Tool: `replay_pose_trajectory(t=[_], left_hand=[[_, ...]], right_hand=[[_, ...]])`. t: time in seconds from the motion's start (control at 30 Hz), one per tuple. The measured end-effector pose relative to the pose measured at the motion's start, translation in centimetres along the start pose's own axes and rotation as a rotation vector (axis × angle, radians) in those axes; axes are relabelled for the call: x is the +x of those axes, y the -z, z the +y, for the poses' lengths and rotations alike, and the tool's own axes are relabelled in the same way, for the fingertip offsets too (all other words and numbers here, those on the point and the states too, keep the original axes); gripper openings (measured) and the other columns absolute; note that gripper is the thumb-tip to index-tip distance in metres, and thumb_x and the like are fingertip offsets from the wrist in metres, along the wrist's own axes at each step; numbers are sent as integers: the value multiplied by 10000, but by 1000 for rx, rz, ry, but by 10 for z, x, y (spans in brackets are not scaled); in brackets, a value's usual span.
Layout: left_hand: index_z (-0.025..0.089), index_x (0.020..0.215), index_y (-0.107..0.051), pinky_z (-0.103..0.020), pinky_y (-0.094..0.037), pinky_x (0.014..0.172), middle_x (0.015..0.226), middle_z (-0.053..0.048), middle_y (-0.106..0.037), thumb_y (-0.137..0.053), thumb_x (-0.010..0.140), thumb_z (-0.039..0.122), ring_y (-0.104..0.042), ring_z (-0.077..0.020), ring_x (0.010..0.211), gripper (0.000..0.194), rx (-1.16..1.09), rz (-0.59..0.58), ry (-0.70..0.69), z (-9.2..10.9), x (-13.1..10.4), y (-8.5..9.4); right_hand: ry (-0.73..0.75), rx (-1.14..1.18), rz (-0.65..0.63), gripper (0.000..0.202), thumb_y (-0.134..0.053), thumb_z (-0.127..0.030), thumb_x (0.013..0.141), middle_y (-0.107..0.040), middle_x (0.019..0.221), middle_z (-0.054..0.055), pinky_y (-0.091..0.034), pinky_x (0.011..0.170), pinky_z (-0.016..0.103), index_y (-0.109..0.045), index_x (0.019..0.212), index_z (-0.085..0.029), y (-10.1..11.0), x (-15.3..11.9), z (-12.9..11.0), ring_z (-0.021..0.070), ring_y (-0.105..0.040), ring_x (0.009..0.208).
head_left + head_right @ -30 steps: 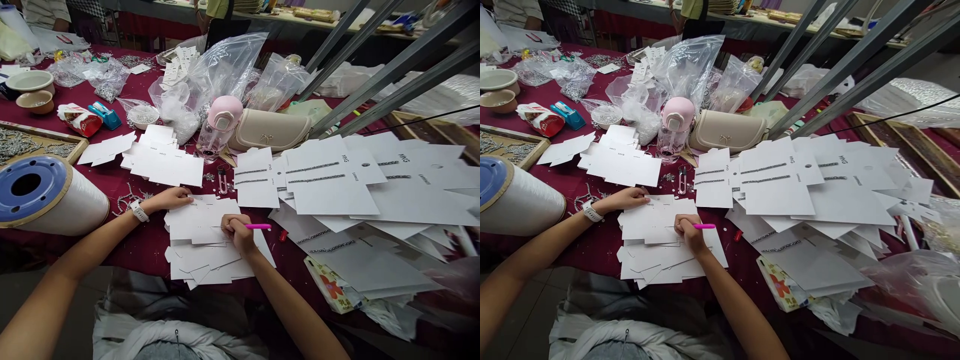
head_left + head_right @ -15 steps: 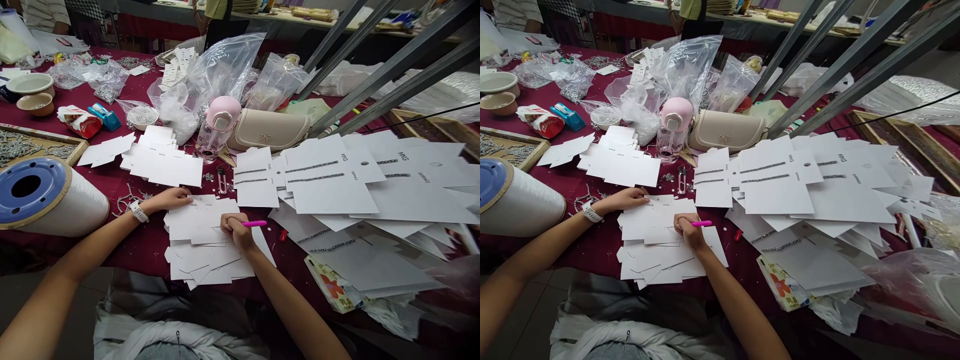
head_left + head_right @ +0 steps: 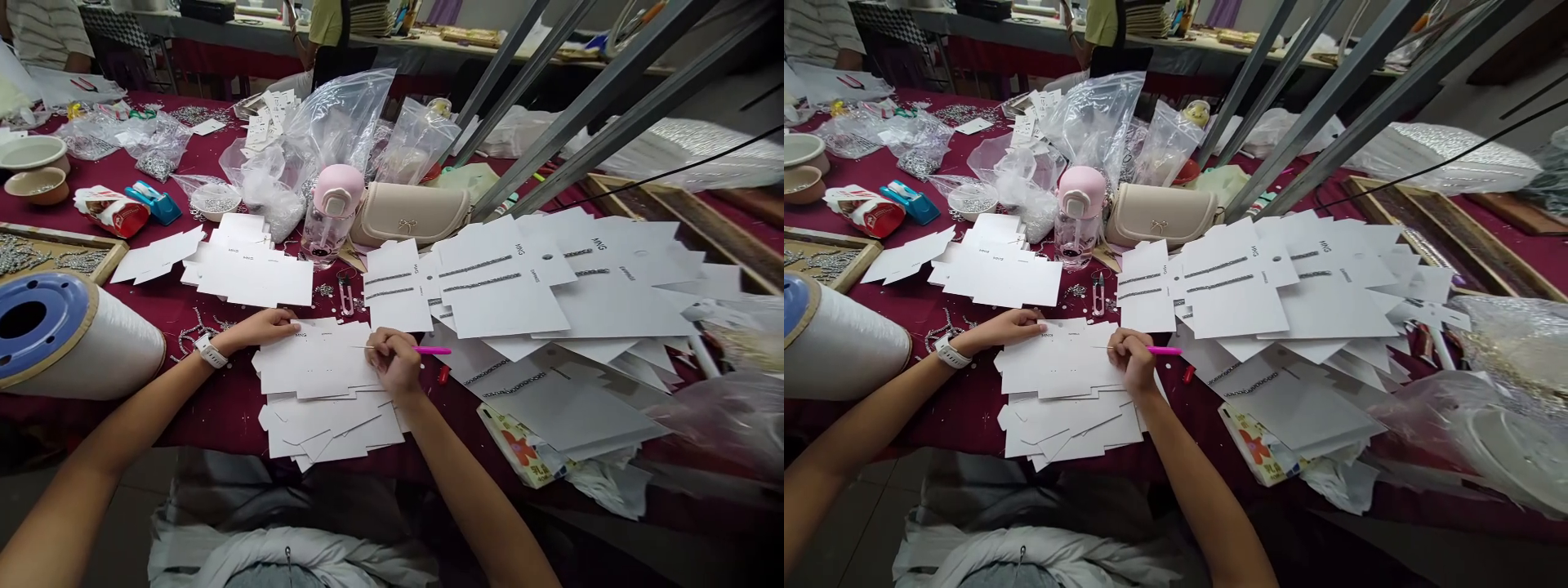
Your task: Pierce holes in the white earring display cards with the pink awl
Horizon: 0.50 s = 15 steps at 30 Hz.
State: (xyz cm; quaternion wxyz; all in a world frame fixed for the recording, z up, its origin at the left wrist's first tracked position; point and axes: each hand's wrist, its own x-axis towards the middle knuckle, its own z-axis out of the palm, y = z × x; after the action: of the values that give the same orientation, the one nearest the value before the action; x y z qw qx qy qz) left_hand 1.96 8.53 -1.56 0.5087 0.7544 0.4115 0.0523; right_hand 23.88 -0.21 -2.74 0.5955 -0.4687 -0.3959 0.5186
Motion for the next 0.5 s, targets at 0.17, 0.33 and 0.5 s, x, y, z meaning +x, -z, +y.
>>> replay_pose_trajectory(t=[0.17, 0.33, 0.5], left_hand=[[156, 794, -534, -194, -301, 502, 681, 16, -437, -448, 764, 505, -381, -78, 570, 361, -85, -72, -127, 5, -4, 3], [149, 772, -524, -187, -227, 442, 609, 38, -370, -471, 770, 480, -302, -56, 498, 335, -138, -155, -148, 13, -12, 8], [148, 797, -537, -179, -269, 468, 652, 24, -422, -474, 784, 452, -334, -56, 525, 311, -221, -108, -161, 18, -18, 11]], right_hand=[[83, 85, 204, 94, -392, -165, 588, -375, 382, -41, -157, 340, 206, -380, 499, -192, 5, 6, -8, 63, -290, 334], [67, 146, 303, 110, -463, -329, 714, -489, 487, -61, -233, 362, 199, -442, 727, -222, 8, 11, -15, 54, -299, 333], [-202, 121, 83, 376, -462, -516, 738, -562, 615, 5, -410, 497, 221, -363, 575, -193, 1, 9, -13, 95, -505, 539]])
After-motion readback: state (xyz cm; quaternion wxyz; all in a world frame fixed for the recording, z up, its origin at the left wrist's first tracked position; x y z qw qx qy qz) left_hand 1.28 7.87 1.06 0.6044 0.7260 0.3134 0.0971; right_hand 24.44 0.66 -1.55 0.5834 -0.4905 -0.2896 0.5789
